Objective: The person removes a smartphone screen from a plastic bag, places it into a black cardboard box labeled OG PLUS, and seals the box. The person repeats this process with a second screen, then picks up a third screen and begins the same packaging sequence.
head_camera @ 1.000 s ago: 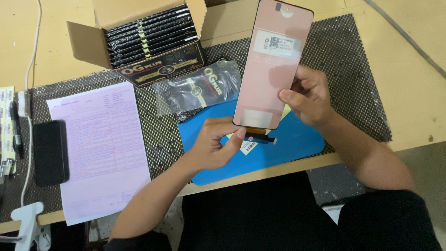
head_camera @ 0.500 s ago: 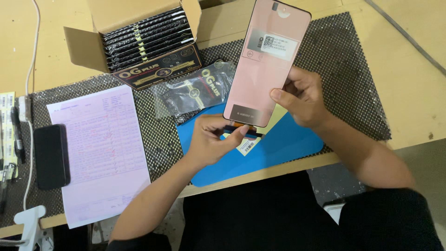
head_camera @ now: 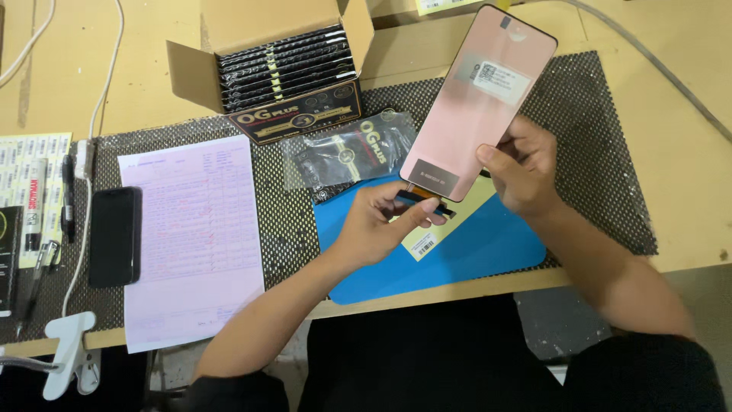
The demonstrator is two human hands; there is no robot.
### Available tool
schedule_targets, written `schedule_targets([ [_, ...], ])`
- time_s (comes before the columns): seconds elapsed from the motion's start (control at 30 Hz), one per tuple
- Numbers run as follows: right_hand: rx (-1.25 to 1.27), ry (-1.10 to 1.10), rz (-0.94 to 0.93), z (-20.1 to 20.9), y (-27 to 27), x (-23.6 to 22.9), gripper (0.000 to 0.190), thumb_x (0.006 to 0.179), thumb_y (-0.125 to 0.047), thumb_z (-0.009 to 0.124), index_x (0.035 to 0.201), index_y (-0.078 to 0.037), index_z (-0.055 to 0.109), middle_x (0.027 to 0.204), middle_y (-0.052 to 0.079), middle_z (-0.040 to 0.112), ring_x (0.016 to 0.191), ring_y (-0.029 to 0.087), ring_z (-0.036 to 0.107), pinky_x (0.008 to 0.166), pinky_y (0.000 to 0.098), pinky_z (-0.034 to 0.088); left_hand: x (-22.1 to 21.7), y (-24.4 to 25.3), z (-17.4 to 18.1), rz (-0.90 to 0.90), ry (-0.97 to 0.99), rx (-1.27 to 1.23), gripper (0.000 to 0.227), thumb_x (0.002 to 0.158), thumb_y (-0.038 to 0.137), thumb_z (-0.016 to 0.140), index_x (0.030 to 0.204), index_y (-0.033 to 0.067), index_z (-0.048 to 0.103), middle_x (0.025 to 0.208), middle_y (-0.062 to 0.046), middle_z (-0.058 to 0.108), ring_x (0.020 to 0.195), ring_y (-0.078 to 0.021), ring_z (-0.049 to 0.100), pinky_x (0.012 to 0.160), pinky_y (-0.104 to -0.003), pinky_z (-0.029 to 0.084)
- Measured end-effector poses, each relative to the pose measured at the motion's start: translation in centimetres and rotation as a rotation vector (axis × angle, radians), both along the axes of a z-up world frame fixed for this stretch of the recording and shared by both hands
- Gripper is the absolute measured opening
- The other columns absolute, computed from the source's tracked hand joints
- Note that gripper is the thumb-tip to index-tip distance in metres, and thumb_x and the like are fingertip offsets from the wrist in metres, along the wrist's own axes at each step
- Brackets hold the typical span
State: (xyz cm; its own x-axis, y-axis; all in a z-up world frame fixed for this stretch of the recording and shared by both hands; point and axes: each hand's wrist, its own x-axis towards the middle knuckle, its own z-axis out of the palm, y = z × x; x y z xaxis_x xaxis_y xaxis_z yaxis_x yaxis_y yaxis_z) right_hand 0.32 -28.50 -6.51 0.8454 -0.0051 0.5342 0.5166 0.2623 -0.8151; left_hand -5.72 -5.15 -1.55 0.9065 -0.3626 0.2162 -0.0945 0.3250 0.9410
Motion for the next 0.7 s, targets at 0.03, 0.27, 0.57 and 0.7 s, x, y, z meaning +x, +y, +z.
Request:
schedule_targets([
  [0.03,-0.001,-0.004,0.001,0.0,-0.1,0.3,0.008,0.088,0.002,0.068,0.086,0.004,0.060,0.068,0.007,0.049,0.057,0.010,0.050,0.048,0.0227,0.040,0.0,0.1,0.0,0.001,-0.004,-0.001,0.017,0.095,0.010,0.074,0.107,-0.0009,0.074,0.084,-0.018,0.078,0.082,-0.0183,0.076,0.074,-0.030,0.064],
  [0.27,0.043,0.007,0.051,1.0,0.0,0.6,0.006,0.088,0.002,0.065,0.088,0.004,0.060,0.066,0.011,0.056,0.056,0.014,0.057,0.049,0.0258,0.047,0.1,0.5,0.1,-0.077,0.040,-0.041,0.017,0.101,0.011,0.066,0.110,-0.0013,0.074,0.087,-0.017,0.078,0.086,-0.0198,0.077,0.078,-0.030,0.064],
  [0.57,0.009,-0.017,-0.044,-0.9,-0.8,1.0,0.011,0.085,0.000,0.068,0.090,0.007,0.061,0.066,0.012,0.055,0.056,0.011,0.053,0.048,0.0257,0.043,0.1,0.3,0.5,0.018,-0.015,0.015,0.035,0.095,0.004,0.071,0.128,-0.0048,0.062,0.084,-0.019,0.077,0.082,-0.0219,0.078,0.076,-0.033,0.066],
  [0.7,-0.032,-0.020,-0.075,2.2,1.1,-0.1,0.008,0.086,0.002,0.067,0.091,0.006,0.062,0.065,0.012,0.056,0.056,0.009,0.053,0.049,0.0244,0.043,-0.2,0.2,0.4,0.121,0.003,-0.018,0.066,0.092,-0.002,0.071,0.147,-0.0065,0.035,0.081,-0.022,0.075,0.078,-0.0245,0.077,0.075,-0.034,0.066],
])
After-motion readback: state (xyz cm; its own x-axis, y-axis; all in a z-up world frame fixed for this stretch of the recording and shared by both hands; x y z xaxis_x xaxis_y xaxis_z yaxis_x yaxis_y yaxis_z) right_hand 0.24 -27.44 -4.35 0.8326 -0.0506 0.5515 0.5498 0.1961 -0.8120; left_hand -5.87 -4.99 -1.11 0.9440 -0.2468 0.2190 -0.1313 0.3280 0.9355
